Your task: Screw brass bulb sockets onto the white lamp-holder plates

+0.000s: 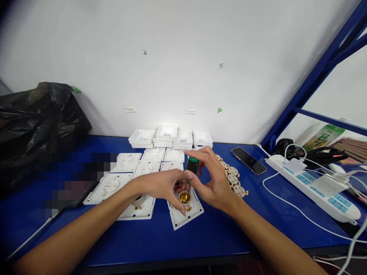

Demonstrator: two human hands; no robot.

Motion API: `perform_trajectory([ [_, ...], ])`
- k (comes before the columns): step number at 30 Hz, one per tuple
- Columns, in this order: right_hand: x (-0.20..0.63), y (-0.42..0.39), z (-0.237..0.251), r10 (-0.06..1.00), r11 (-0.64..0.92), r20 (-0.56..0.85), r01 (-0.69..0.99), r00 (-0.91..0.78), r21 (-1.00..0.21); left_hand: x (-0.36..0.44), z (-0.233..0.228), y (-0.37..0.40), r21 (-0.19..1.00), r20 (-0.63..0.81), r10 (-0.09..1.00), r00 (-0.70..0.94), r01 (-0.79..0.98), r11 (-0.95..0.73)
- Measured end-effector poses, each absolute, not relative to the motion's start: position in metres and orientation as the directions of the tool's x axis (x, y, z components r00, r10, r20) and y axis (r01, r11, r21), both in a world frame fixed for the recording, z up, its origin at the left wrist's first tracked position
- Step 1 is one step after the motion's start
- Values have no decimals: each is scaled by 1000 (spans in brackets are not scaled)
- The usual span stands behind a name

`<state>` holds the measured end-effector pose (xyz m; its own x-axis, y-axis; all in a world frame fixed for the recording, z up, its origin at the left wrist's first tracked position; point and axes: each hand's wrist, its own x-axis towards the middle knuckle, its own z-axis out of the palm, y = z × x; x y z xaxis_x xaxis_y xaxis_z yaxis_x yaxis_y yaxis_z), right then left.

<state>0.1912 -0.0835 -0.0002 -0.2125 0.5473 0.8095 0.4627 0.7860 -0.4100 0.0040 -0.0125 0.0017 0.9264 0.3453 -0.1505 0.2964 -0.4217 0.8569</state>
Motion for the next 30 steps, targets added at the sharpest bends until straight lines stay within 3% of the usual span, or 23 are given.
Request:
perform_trajectory([
  [3, 191, -85, -1, 597, 772, 757, 444, -265, -454, 4, 1, -12, 854, -160, 353, 922, 308, -419],
  [12, 191, -84, 2, 580, 781, 776, 440, -250, -443, 4, 3, -12, 861, -154, 339, 928, 294, -414],
  [17, 190, -83, 3, 520, 793, 831, 473, -195, -385, 4, 4, -13, 867, -129, 325, 937, 266, -421],
  [21, 188, -84, 5, 540, 793, 808, 463, -235, -395, 5, 3, -12, 862, -138, 329, 934, 277, -425],
  [26, 190, -84, 6, 468, 798, 857, 520, -218, -304, 4, 1, -12, 870, -113, 332, 936, 254, -422],
  [30, 192, -84, 1, 546, 789, 797, 476, -256, -388, 6, 0, -14, 856, -88, 349, 933, 250, -452],
])
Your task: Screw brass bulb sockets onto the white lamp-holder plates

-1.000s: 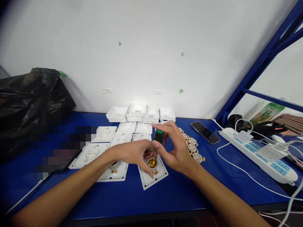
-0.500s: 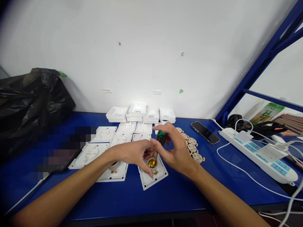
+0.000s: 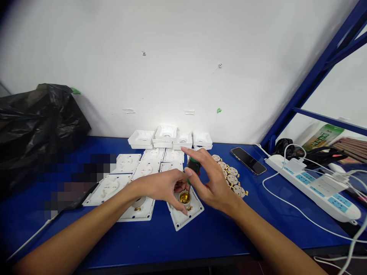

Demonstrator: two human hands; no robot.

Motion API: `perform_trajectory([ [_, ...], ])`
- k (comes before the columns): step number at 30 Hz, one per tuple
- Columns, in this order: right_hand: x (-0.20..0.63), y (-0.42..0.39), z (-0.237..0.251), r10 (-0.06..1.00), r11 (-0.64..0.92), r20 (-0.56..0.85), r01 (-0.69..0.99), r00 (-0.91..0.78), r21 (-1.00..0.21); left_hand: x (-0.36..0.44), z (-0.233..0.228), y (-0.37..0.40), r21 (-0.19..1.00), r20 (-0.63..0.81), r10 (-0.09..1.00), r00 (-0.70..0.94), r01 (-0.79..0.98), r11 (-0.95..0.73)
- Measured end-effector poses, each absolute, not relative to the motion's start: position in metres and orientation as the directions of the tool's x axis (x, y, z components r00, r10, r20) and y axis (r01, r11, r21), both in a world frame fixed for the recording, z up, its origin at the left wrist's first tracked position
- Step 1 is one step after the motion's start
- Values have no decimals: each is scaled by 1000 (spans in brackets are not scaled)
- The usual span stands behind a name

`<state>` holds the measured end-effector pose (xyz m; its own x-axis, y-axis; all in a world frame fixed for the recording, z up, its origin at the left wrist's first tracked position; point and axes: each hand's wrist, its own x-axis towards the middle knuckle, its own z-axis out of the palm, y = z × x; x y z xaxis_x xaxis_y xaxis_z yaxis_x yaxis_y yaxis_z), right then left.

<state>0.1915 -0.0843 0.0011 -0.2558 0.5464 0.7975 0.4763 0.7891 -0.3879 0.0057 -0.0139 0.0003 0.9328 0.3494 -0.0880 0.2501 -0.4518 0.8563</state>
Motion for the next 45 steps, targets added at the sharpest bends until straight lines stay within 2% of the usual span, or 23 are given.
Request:
perform_trajectory([
  [3, 191, -83, -3, 548, 776, 825, 454, -142, -438, 7, -1, -15, 841, -59, 364, 929, 243, -484],
  [5, 190, -82, -3, 532, 787, 832, 452, -156, -419, 7, -1, -16, 841, -57, 364, 930, 241, -485],
  [9, 190, -83, 1, 579, 777, 778, 456, -244, -435, 4, 3, -14, 837, -113, 363, 925, 285, -466],
  [14, 191, -82, 1, 507, 760, 853, 531, -125, -374, 0, 6, -11, 852, -109, 325, 939, 256, -457],
  [16, 191, -82, 1, 496, 773, 855, 526, -153, -354, 1, 6, -10, 864, -103, 318, 942, 243, -441],
  [20, 192, -83, 2, 543, 787, 805, 477, -238, -390, 1, 3, -9, 870, -117, 334, 935, 259, -421],
  [25, 192, -80, -1, 501, 770, 854, 523, -141, -365, 1, 2, -10, 877, -103, 325, 940, 240, -417],
  [28, 192, -80, -2, 483, 774, 863, 532, -146, -343, 2, 3, -10, 877, -111, 319, 941, 243, -415],
  [34, 190, -85, 0, 604, 760, 764, 450, -226, -469, 3, 2, -9, 858, -131, 334, 933, 276, -433],
  [40, 189, -80, -4, 452, 802, 883, 491, -125, -340, 2, 1, -9, 876, -114, 320, 940, 247, -414],
  [45, 191, -84, -2, 584, 782, 782, 408, -216, -472, 2, 4, -9, 885, -113, 317, 942, 240, -399],
])
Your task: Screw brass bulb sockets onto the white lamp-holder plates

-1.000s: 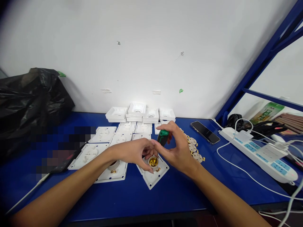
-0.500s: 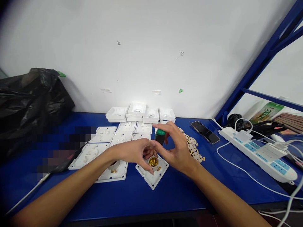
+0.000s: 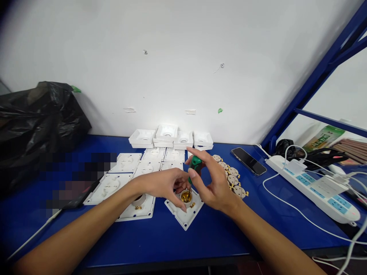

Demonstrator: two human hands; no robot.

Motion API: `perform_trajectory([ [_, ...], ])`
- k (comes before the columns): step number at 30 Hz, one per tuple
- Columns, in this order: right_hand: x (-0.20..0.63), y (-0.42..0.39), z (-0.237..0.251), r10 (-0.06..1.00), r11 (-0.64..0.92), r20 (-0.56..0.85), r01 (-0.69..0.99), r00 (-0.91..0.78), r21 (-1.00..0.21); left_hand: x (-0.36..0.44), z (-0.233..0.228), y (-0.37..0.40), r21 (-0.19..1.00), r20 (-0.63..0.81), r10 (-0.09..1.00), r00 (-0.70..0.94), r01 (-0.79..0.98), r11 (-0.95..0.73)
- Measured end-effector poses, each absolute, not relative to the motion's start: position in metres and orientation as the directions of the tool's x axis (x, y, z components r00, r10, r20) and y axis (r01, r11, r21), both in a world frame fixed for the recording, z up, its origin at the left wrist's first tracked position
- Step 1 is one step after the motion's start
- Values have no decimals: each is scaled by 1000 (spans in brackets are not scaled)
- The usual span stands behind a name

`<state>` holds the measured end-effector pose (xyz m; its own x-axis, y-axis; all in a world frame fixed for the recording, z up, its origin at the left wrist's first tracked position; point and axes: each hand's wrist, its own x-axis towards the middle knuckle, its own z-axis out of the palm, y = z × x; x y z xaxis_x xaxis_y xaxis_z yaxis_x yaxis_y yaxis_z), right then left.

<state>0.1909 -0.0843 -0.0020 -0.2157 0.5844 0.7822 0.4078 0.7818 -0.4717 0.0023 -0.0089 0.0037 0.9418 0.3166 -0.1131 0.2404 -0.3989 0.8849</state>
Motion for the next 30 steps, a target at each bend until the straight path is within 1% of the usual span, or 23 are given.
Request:
perform_trajectory([
  [2, 192, -84, -2, 579, 784, 786, 415, -219, -462, 3, 4, -9, 891, -114, 310, 944, 235, -388],
  [6, 195, -78, -2, 430, 829, 885, 467, -179, -308, 3, 2, -8, 897, -100, 290, 952, 213, -388],
  [8, 194, -78, -3, 393, 830, 908, 483, -149, -280, 3, 1, -7, 892, -87, 292, 952, 205, -402],
  [9, 194, -78, -3, 402, 822, 905, 491, -138, -290, 3, 1, -7, 891, -83, 295, 952, 204, -406],
  [11, 192, -81, -4, 461, 801, 878, 485, -126, -351, 3, 0, -6, 888, -82, 299, 951, 205, -410],
  [13, 191, -84, -4, 521, 789, 844, 452, -130, -417, 3, 0, -6, 889, -87, 295, 951, 208, -409],
  [14, 190, -84, -5, 531, 790, 836, 437, -136, -430, 2, 0, -6, 889, -89, 294, 952, 209, -407],
  [15, 190, -83, -5, 521, 797, 842, 432, -141, -422, 2, -1, -7, 891, -90, 294, 951, 209, -404],
  [19, 191, -78, -5, 380, 826, 915, 495, -135, -270, 2, 0, -8, 894, -86, 290, 953, 202, -400],
  [20, 191, -78, -5, 366, 818, 922, 516, -127, -254, 2, 0, -8, 892, -86, 291, 953, 203, -403],
  [21, 191, -78, -4, 372, 807, 921, 531, -117, -258, 2, 0, -8, 889, -87, 294, 952, 207, -407],
  [23, 190, -79, -4, 427, 789, 899, 528, -101, -315, 2, -1, -8, 886, -92, 301, 949, 217, -411],
  [25, 190, -82, -5, 498, 778, 862, 488, -97, -395, 2, -1, -7, 886, -97, 302, 948, 221, -408],
  [27, 190, -83, -6, 545, 773, 831, 450, -110, -447, 3, -2, -7, 887, -95, 302, 948, 219, -406],
  [28, 190, -83, -7, 549, 776, 827, 441, -118, -451, 3, -2, -7, 888, -93, 302, 949, 217, -405],
  [30, 190, -82, -8, 514, 796, 848, 440, -130, -416, 2, -2, -7, 890, -91, 299, 950, 212, -403],
])
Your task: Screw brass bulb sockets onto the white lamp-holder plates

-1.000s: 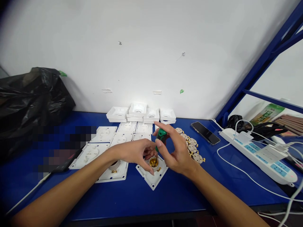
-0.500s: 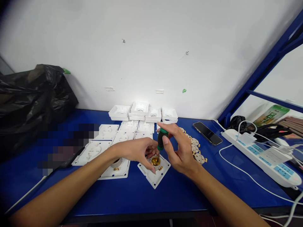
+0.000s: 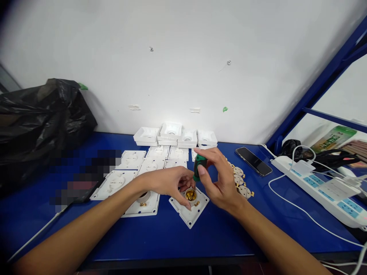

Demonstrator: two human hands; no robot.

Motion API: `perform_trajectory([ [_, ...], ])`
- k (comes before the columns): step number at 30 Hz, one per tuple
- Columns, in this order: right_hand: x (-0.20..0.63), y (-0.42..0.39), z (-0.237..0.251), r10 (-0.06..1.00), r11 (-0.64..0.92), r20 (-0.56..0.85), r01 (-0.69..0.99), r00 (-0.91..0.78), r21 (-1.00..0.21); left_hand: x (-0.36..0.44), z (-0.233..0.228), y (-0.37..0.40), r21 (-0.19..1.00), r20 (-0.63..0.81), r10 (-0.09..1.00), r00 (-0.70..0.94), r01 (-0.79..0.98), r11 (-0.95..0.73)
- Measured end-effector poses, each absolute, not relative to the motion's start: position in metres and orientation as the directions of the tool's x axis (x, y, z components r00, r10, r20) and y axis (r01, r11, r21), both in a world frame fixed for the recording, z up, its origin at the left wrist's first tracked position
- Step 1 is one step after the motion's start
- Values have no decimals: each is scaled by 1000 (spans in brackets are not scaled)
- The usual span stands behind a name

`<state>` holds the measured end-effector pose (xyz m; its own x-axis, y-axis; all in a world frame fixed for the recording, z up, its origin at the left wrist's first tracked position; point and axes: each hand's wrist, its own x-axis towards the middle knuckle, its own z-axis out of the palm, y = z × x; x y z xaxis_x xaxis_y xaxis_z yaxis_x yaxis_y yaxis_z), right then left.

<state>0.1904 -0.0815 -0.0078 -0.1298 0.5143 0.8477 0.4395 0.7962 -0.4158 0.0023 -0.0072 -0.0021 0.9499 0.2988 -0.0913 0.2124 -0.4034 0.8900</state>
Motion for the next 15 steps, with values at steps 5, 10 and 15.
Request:
perform_trajectory([
  [5, 191, -78, -7, 425, 829, 897, 451, -121, -332, 1, 1, -9, 891, -87, 301, 950, 210, -403],
  [10, 189, -83, -5, 470, 793, 879, 473, -73, -385, 2, 0, -8, 890, -105, 302, 948, 225, -397],
  [15, 190, -84, -6, 497, 807, 861, 422, -108, -413, 3, -3, -7, 891, -93, 302, 949, 215, -401],
])
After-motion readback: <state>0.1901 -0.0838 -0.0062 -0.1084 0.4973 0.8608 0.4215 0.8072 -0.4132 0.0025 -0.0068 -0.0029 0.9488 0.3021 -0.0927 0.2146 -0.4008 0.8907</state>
